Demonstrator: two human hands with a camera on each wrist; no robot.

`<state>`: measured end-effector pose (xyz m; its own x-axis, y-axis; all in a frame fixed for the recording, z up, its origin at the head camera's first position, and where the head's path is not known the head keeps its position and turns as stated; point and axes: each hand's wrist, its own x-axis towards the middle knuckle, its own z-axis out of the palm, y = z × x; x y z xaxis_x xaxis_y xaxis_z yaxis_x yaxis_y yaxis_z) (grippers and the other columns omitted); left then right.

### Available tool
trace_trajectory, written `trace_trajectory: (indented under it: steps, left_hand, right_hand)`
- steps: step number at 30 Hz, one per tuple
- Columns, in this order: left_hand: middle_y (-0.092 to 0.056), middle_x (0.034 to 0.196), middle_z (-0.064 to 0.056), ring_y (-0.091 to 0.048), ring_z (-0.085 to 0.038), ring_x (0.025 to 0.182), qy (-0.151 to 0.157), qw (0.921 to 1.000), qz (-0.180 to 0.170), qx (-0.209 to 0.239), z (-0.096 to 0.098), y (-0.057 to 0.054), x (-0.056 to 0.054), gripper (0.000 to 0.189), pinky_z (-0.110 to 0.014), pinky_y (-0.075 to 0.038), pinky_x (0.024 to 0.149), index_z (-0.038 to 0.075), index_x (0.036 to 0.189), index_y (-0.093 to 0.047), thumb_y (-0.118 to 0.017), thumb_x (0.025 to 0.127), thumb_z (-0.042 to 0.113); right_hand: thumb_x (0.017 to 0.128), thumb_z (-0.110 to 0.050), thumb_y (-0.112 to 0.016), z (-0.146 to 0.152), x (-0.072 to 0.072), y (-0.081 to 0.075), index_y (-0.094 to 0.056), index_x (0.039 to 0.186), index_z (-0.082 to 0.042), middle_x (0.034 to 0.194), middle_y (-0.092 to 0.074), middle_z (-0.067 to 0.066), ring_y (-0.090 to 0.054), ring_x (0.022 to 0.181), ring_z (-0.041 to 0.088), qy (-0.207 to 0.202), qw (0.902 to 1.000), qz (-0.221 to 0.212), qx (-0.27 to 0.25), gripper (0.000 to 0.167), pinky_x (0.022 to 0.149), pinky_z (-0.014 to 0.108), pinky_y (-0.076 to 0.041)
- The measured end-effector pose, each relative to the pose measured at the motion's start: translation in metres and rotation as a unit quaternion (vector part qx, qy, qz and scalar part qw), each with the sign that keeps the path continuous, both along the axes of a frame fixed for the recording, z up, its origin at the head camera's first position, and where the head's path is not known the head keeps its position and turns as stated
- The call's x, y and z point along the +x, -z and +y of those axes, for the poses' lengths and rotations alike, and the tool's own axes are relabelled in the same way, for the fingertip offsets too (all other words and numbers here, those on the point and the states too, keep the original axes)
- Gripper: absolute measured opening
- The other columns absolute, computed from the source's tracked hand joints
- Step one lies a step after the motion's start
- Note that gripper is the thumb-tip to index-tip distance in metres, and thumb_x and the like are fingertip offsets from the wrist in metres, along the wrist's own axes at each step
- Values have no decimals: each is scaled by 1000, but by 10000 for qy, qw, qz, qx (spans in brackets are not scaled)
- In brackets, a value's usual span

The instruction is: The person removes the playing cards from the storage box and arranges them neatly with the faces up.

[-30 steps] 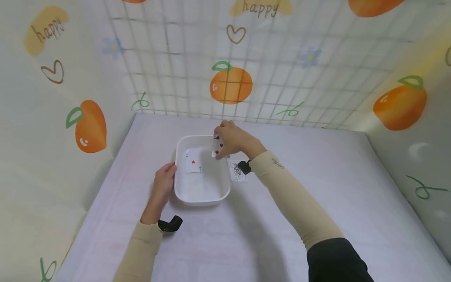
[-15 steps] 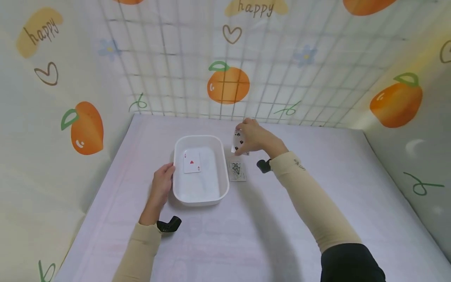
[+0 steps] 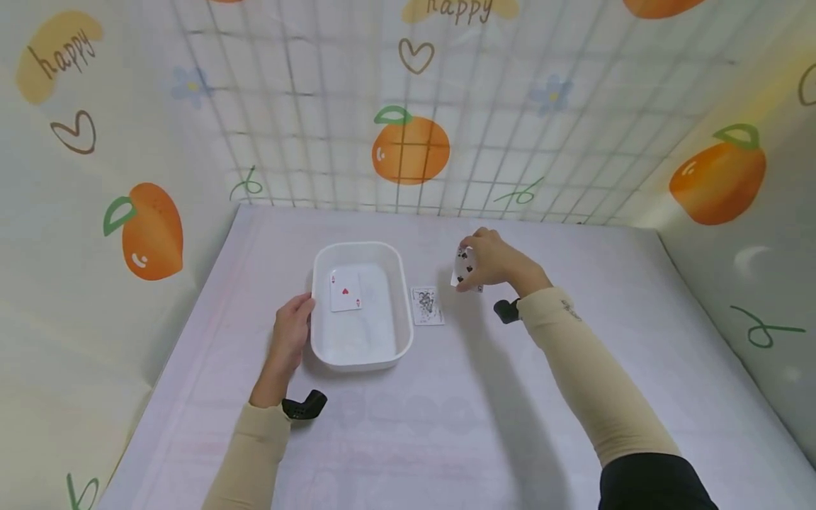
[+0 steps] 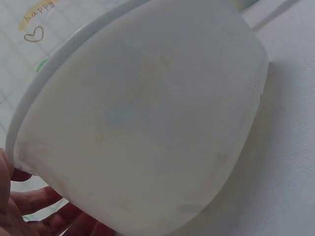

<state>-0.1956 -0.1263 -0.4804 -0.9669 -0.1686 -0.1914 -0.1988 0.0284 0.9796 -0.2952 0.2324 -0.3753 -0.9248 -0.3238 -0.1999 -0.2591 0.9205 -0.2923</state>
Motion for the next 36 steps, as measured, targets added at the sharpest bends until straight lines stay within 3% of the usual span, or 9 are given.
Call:
trace_trajectory:
  steps: [11,36]
  left_hand:
    - [-49,145,-18,-47,-30,132,17,10000,-64,20,1,-2,2,46,-43,-38,110,-3,142,-47,-44,104,23]
    - [-49,145,-16,-47,-29,133,-28,9999,-131,-19,1,-2,2,46,-43,-38,110,0,142,-48,-45,105,26]
  right_hand:
    - [69,-30,-89,4,5,13,-52,138,-5,135,-42,20,-40,113,34,63,9996,-238,143,82,87,50,-49]
    - [63,-27,-90,4,10,43,-58,135,-13,135,-44,19,-41,111,36,-218,9989,-264,325,80,82,47,-46]
